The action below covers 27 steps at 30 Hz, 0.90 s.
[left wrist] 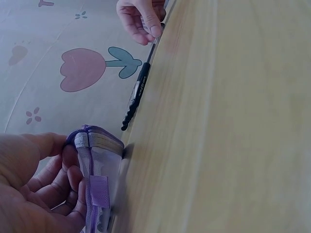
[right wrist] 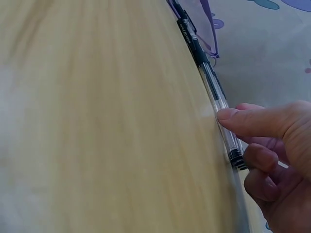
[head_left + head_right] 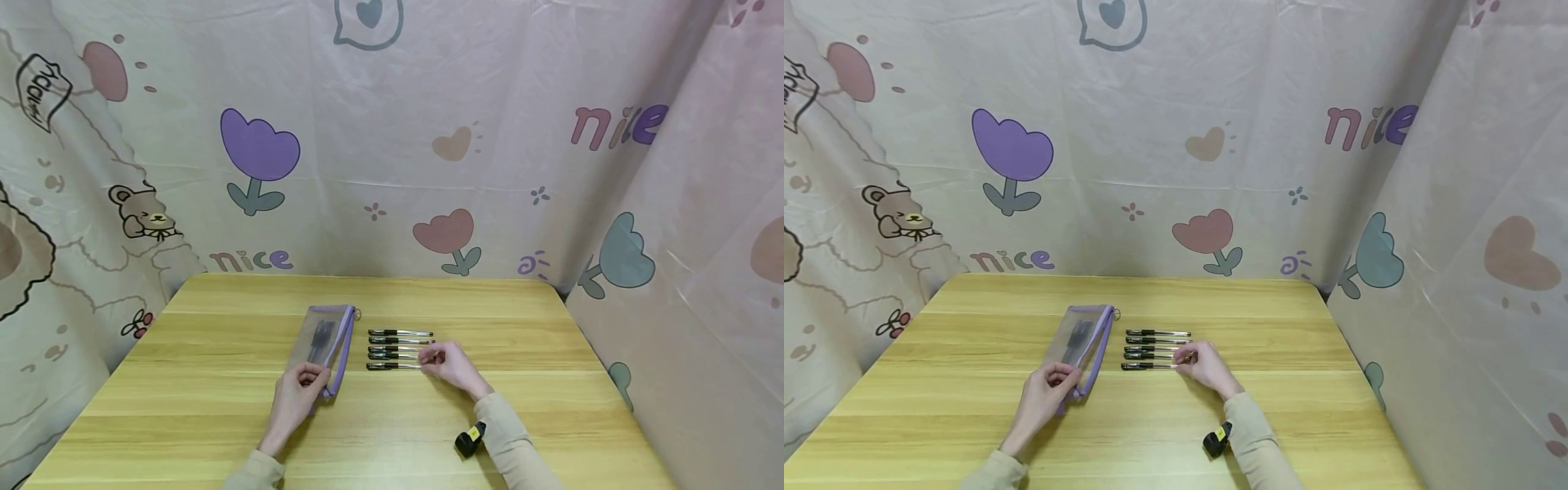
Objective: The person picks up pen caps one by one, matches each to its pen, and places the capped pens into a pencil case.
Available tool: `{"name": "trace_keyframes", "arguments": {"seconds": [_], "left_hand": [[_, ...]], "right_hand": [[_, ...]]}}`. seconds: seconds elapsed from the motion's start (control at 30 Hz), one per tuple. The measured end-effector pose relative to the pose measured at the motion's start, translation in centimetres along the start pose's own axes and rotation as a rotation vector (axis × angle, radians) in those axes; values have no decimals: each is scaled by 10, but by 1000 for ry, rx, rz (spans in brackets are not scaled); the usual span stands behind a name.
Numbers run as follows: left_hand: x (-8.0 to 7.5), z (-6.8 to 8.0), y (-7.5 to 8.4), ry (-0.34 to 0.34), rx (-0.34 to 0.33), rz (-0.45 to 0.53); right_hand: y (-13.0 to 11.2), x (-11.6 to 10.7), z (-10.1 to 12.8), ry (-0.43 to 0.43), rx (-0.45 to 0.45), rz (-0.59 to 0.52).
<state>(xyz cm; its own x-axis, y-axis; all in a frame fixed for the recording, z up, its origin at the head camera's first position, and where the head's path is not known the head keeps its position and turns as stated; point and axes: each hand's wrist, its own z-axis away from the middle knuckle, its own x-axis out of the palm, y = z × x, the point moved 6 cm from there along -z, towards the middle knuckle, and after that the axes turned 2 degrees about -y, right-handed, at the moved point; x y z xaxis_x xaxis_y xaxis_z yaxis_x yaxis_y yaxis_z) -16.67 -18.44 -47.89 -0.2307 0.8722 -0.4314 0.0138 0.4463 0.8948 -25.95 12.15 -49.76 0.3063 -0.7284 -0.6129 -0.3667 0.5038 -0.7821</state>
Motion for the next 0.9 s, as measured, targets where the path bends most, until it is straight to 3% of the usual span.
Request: {"name": "trace_keyframes", "arguments": {"seconds": [0.9], "left_hand": [[0, 0, 0, -5, -4, -2]], "right_hand": [[-9, 7, -2, 15, -12, 81]]}}
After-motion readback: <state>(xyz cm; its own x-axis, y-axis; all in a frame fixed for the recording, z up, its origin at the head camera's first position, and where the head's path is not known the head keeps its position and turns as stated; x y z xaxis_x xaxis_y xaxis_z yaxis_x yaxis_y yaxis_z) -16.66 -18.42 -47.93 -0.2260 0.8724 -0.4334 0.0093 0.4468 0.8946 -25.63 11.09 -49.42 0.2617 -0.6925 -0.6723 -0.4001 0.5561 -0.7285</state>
